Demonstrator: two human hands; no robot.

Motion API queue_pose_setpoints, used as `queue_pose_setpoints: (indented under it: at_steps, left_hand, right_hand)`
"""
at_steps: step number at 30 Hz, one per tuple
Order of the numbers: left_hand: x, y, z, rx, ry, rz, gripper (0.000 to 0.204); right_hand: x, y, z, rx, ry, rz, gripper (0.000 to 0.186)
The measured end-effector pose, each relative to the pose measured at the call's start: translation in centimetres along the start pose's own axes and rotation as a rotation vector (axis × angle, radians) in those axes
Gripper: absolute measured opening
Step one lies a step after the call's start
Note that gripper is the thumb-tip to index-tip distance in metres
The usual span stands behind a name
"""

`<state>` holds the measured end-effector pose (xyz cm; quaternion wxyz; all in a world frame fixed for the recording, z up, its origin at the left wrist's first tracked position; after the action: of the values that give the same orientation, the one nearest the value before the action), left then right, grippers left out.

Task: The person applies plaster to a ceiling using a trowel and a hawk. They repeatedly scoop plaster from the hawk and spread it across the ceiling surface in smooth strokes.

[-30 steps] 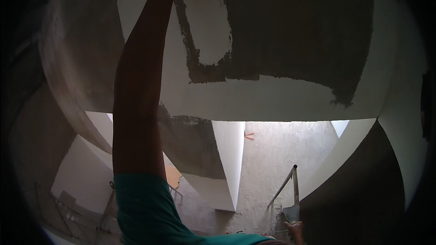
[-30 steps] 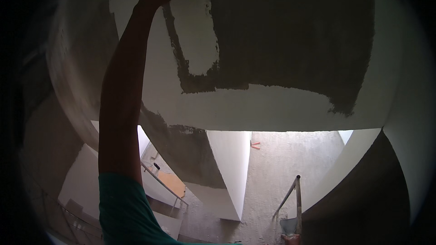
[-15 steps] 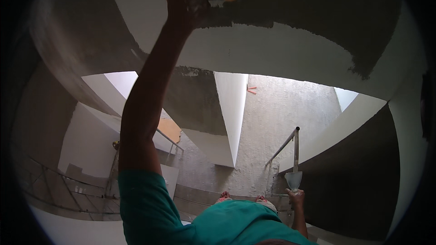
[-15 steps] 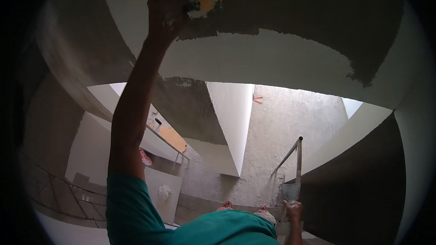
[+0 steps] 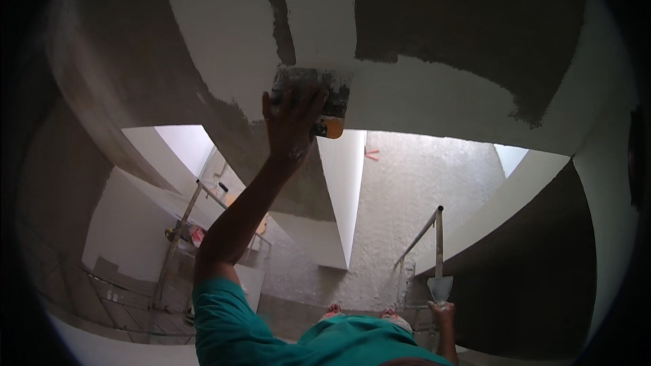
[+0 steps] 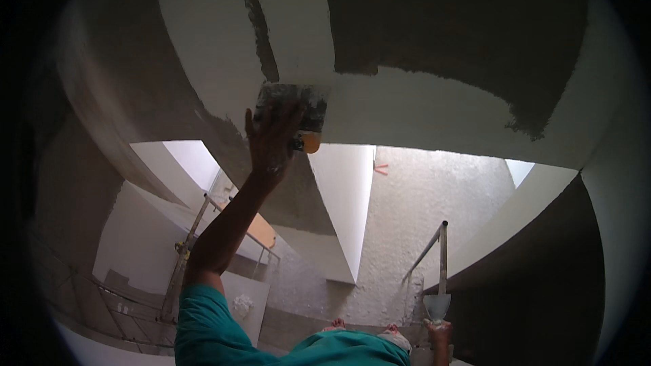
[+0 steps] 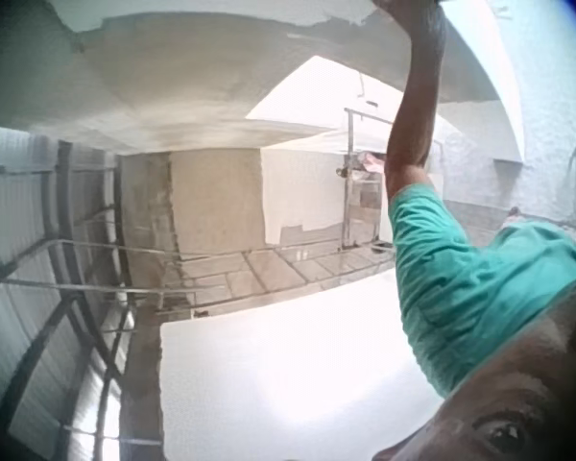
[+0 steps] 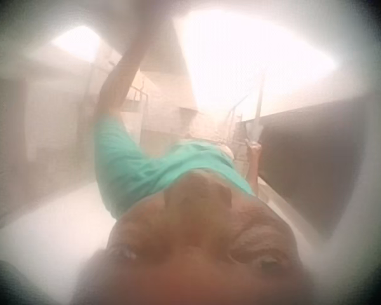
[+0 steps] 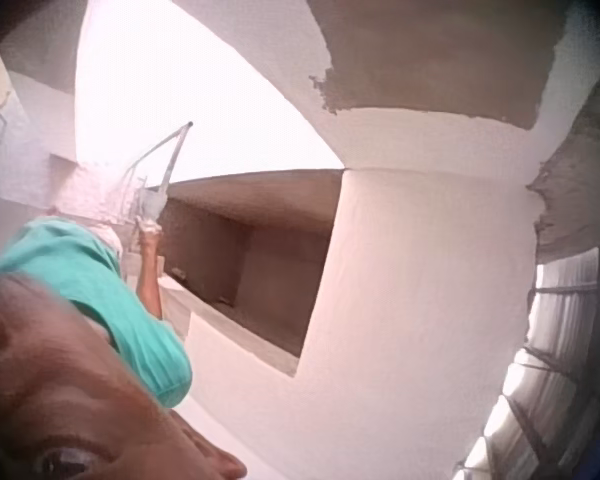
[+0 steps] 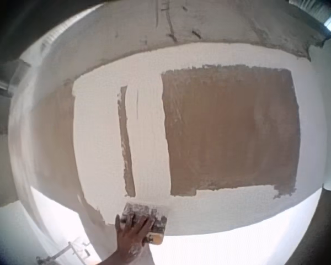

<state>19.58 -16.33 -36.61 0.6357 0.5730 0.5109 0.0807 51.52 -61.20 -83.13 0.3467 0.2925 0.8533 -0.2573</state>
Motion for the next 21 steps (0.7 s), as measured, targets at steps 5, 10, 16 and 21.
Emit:
queue_pose_setpoints:
  at_steps: [5, 10, 16, 21]
  left_hand:
    - [-9.9, 15.3, -5.5, 0.219, 0.086, 0.405, 0.079]
    - [-15.9, 29.9, -7.6, 0.018, 0.227, 0.283, 0.068]
    - [-17.0, 36.3, -8.0, 0.016, 0.244, 0.287, 0.064]
    - [-15.9, 32.9, -7.2, 0.079, 0.260, 0.210, 0.057]
  right_hand:
    - [1.2, -0.3, -0.6, 0.144, 0.153, -0.146, 0.034]
    - [0.2, -1.6, -4.8, 0.182, 0.174, -0.134, 0.034]
    - [1.5, -1.7, -2.7, 0.170, 0.133, -0.053, 0.032]
    - [0.8, -1.3, -2.9, 0.096, 0.089, -0.104, 0.031]
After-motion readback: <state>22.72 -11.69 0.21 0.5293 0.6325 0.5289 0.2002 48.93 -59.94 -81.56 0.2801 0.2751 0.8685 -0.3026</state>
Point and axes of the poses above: each hand's wrist, its own y-axis towards the middle knuckle, its own x-axis out of the palm, z = x × y, the point moved 3 cm from there along y, towards the middle knuckle, and after that the axes turned 8 degrees about -y, right-handed, at the moved point
